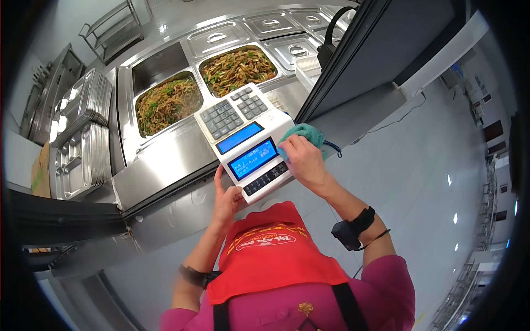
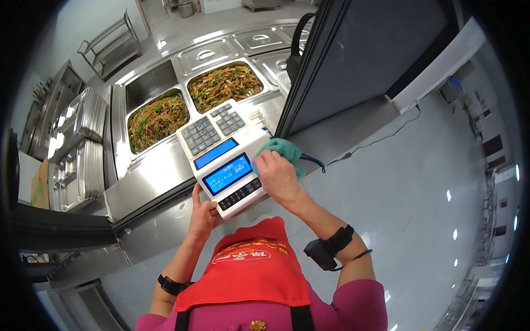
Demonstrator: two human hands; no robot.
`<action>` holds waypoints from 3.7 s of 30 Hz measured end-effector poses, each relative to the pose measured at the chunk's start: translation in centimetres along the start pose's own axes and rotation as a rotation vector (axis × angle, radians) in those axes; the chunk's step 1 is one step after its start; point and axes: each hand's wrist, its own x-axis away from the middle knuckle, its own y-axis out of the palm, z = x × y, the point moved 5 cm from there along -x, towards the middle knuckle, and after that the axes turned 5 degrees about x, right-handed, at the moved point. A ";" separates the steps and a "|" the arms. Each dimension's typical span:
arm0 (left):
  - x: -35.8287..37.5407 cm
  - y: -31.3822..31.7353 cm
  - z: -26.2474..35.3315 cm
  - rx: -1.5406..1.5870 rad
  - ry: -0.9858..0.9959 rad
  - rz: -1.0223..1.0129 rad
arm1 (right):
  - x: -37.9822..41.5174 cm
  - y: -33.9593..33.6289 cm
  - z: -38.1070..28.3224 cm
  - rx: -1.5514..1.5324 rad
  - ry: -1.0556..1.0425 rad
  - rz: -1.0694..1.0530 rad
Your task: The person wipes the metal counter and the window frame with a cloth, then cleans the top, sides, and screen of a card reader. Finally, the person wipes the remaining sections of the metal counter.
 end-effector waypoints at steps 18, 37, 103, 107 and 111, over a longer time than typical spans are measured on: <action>-0.2 -0.8 -0.6 0.026 -0.006 -0.030 | -6.8 0.0 2.8 -0.027 -0.040 -0.130; -0.3 -1.2 -0.8 0.065 0.056 -0.008 | -11.0 3.6 0.8 -0.057 -0.123 -0.425; -0.5 -1.9 -0.9 0.058 0.049 -0.023 | -10.9 4.1 -7.7 -0.159 -0.319 -0.423; -0.5 -1.9 -0.9 0.088 0.060 -0.040 | -10.9 3.4 -2.0 0.124 -0.225 -0.516; -0.5 -1.8 -0.6 0.053 0.073 -0.030 | -10.8 3.2 -3.5 0.087 -0.242 -0.502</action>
